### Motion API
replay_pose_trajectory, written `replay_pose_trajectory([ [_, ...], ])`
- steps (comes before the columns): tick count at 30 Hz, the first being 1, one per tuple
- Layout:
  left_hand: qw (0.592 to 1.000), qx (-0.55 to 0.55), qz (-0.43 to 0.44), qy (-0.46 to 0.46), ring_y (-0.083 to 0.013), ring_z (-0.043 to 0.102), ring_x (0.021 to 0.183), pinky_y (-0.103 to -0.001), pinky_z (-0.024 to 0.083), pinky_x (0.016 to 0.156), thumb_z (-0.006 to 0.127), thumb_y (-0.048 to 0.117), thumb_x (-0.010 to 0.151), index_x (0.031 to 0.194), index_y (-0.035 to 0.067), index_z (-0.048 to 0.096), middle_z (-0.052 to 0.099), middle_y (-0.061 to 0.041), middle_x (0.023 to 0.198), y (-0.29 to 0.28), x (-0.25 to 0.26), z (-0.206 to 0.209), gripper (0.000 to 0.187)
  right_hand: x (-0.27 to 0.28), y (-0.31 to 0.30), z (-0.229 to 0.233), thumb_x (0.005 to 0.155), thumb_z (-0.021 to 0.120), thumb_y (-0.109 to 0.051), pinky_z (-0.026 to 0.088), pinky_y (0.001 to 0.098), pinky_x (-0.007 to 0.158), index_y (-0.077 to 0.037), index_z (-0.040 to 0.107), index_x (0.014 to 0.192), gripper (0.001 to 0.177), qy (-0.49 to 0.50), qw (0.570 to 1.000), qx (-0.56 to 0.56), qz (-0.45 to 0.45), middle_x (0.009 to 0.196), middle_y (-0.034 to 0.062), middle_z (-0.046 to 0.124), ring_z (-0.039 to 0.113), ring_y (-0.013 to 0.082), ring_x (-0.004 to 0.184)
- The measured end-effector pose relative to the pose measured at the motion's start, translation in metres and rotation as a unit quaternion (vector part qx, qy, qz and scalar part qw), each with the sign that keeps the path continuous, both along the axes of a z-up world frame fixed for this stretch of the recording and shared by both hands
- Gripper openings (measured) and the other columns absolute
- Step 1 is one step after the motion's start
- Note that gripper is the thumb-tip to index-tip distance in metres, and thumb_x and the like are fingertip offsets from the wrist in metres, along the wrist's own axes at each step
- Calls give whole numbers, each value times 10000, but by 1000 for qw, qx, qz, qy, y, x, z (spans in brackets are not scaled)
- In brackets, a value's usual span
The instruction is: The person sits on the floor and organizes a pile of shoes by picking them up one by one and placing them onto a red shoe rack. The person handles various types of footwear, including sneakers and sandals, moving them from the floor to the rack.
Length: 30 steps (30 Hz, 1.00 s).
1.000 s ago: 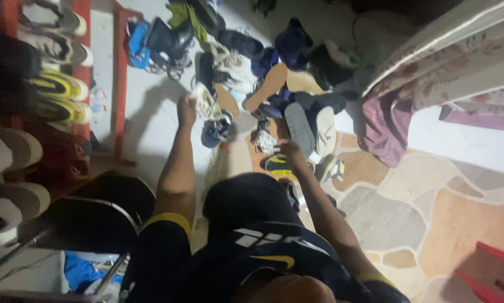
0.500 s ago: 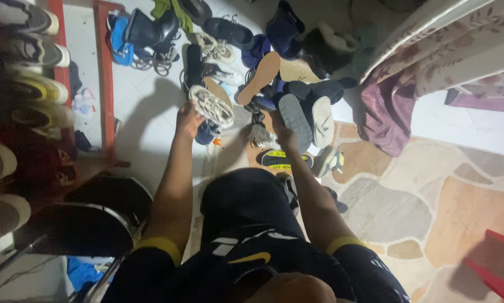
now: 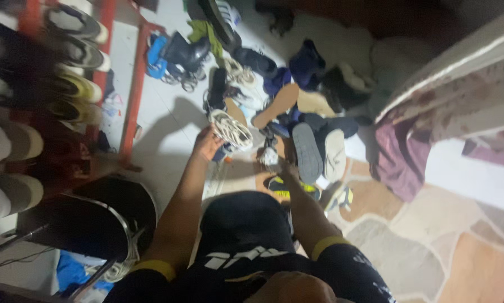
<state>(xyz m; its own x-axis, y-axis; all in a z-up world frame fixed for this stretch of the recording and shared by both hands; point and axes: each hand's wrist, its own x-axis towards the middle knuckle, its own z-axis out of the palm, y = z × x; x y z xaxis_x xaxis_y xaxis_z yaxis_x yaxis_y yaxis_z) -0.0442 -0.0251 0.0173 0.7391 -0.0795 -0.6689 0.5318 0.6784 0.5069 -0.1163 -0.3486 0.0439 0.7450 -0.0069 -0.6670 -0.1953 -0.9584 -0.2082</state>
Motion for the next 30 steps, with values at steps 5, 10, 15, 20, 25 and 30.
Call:
replay_pose_trajectory([
  [5,1000,16,-24,-3,-277,628,1210,-523,477,1056,636,362,997,1343,124,576,653,-79,1319,-18,24,14,425,-12,10,11,806,836,-425,444,519,1067,-231,332,1564,930,19,997,-54,-42,1527,202,412,447,438,1360],
  [10,999,32,-38,-12,-261,644,1102,-526,516,984,656,327,1012,1280,116,601,655,-80,1224,-35,33,35,347,12,16,17,795,836,-457,463,477,1075,-147,399,1541,918,49,996,-29,-73,1489,206,487,529,367,1333],
  [15,996,61,-66,-13,-236,662,1045,-481,537,922,675,309,1000,1239,136,621,673,-58,1170,-38,35,62,300,19,3,23,990,650,-576,546,490,916,-188,620,1357,534,-21,996,80,-12,1203,186,745,719,358,1077],
  [20,998,12,-53,-28,-240,695,1052,-487,559,922,651,323,1000,1244,133,616,696,-61,1167,-33,39,82,311,29,-7,49,953,750,-298,575,447,766,-48,611,1271,428,-212,891,357,-182,960,182,751,724,341,878],
  [25,996,-70,15,-51,-244,712,1075,-446,594,911,603,354,1003,1316,120,633,728,-76,1220,-48,44,118,392,41,-14,86,907,710,-57,467,365,606,5,575,1259,382,-155,685,557,-443,941,140,690,586,246,749],
  [30,979,-168,53,-101,-276,698,1086,-472,613,919,610,439,999,1302,79,628,707,-105,1206,-53,46,166,471,47,-36,150,853,731,-56,579,310,886,-53,569,1338,511,-322,696,546,-337,1280,67,612,644,175,1097],
])
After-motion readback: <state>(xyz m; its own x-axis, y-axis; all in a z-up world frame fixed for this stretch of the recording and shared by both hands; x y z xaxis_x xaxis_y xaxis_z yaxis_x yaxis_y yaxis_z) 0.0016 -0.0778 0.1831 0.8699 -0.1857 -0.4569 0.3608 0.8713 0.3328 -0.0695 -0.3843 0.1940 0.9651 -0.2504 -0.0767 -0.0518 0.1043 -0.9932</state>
